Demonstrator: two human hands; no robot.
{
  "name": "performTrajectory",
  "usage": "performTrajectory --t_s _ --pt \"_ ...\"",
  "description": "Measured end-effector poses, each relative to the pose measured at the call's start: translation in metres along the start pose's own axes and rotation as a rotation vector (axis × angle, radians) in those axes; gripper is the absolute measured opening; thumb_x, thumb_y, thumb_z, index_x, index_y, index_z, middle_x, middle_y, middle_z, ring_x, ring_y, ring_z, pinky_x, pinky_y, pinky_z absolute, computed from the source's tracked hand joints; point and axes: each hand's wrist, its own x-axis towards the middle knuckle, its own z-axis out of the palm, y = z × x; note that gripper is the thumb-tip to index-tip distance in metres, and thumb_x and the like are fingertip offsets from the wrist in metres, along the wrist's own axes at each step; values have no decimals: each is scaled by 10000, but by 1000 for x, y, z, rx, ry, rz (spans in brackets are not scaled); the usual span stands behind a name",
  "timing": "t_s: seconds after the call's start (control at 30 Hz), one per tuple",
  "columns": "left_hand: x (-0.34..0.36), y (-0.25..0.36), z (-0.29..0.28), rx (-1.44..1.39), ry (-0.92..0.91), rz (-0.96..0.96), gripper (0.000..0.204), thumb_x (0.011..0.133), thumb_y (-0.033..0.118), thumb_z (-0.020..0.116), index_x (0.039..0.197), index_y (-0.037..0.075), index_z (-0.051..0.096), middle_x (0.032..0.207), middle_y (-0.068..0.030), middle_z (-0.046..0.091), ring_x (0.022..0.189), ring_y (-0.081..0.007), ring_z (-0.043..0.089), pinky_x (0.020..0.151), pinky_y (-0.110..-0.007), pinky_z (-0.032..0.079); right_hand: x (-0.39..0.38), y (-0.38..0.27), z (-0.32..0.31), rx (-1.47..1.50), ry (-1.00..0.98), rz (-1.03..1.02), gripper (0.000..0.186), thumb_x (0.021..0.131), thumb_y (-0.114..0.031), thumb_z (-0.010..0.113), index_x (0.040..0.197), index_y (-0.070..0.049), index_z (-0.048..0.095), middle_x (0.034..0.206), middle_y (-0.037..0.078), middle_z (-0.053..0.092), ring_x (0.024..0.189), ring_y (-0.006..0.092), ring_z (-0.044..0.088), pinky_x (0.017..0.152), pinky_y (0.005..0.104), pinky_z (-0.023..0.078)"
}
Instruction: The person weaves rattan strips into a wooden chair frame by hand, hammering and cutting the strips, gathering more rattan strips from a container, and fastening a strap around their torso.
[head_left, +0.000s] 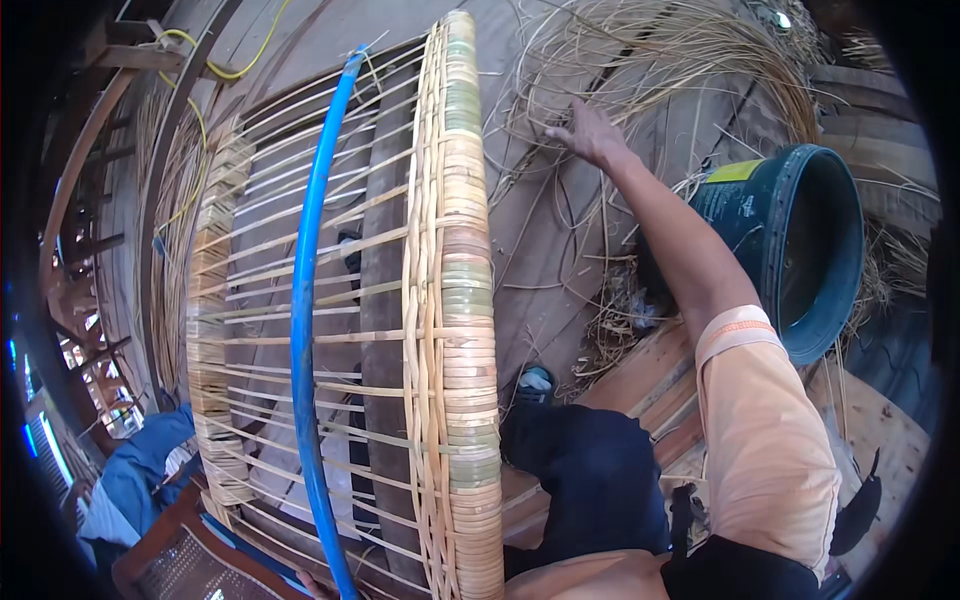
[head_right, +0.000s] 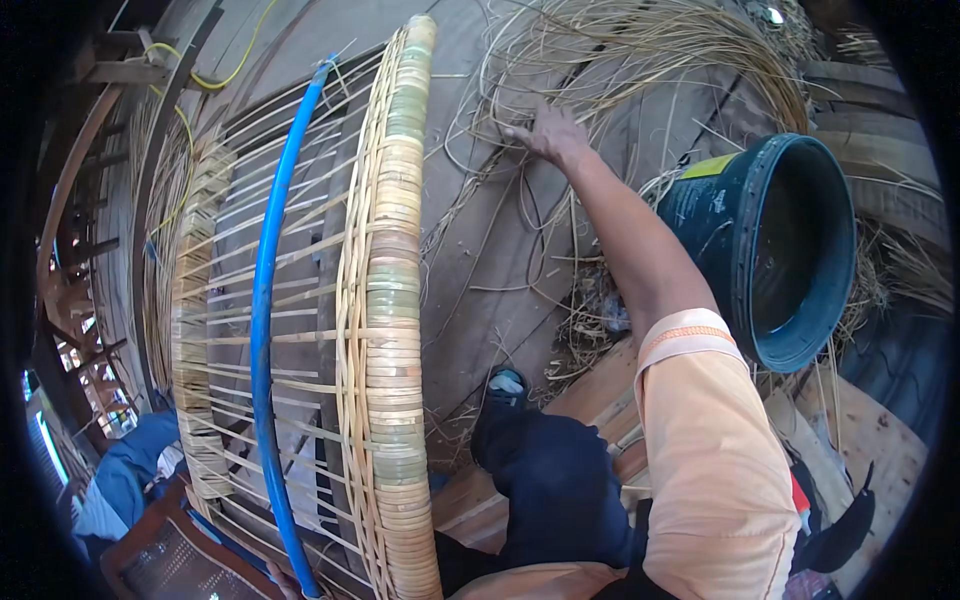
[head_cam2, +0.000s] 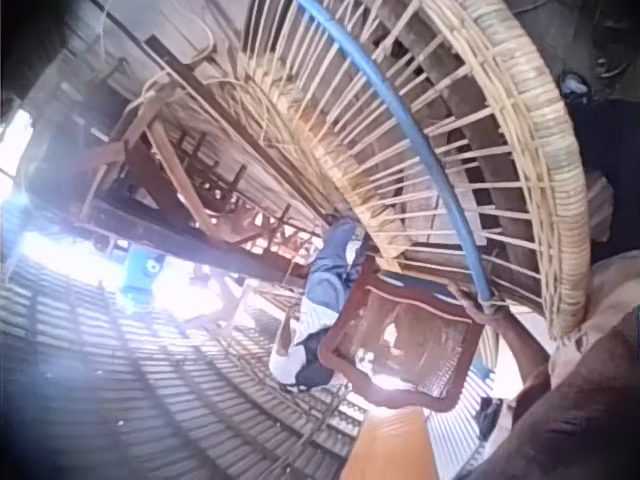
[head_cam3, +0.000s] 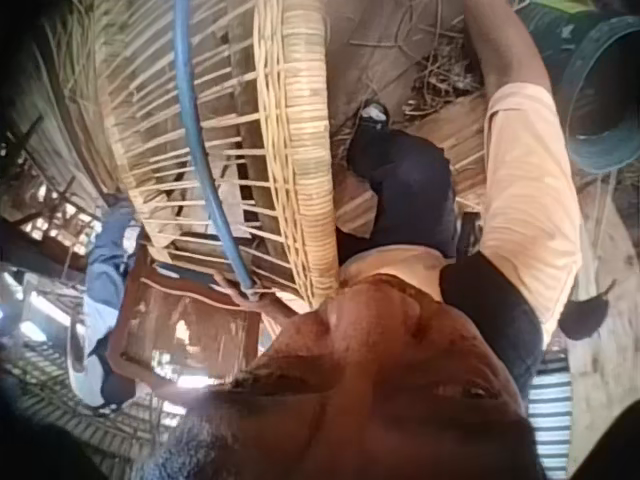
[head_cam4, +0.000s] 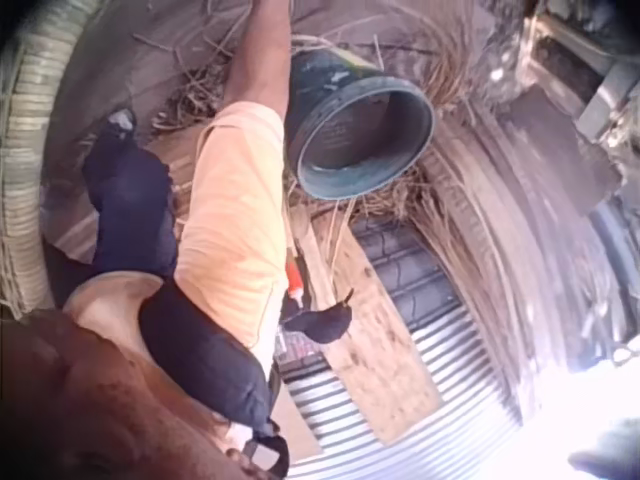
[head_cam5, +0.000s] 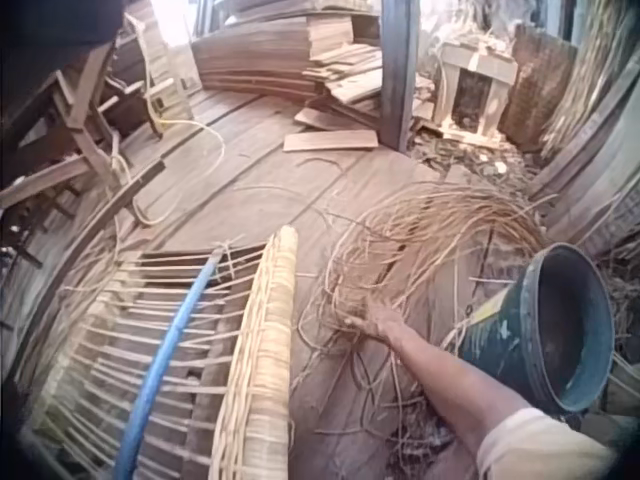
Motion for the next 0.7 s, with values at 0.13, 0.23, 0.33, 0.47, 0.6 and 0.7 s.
performTrajectory --t_s 0.13,0.23,0.33,0.47,0.6,0.7 --pt "0 1 2 -188 -61 -168 848 864 615 410 1322 -96 355 1318 -266 431 1181 -320 477 914 -415 426 -71 13 59 -314 49 -28 474 879 -487 445 1106 -95 586 1125 129 581 1113 321 479 917 496 354" --pt "-4 9 3 -108 -23 50 851 862 621 403 1310 -102 369 1309 -257 446 1162 -322 492 913 -418 425 -149 12 84 -225 -219 -49 276 827 -295 492 925 -76 630 933 124 630 895 290 584 803 445 422" --pt "-4 13 3 -139 -15 -156 838 863 616 412 1296 -101 383 1299 -264 451 1155 -353 491 929 -425 413 -226 0 74 -343 -517 -158 357 822 -280 494 1078 -46 575 1078 166 599 1019 322 561 896 474 400" --pt "-2 11 3 -74 -34 113 796 879 596 408 1288 -86 395 1299 -270 448 1169 -376 477 936 -433 411 -211 2 13 223 179 -137 542 797 -332 612 1158 39 451 1156 276 488 1140 396 436 944 442 382" --pt "-5 10 3 -45 -32 39 779 885 583 408 1280 -88 394 1298 -276 444 1182 -385 464 948 -436 406 -108 24 -40 273 545 325 833 799 -495 581 1358 43 277 1360 270 340 1270 378 325 1068 427 252" --pt "-5 13 5 -38 -26 -15 797 880 597 407 1286 -88 393 1301 -272 445 1156 -355 484 932 -419 414 -42 26 -41 215 564 528 906 749 -577 588 1363 15 283 1393 230 308 1291 387 281 1058 493 238"
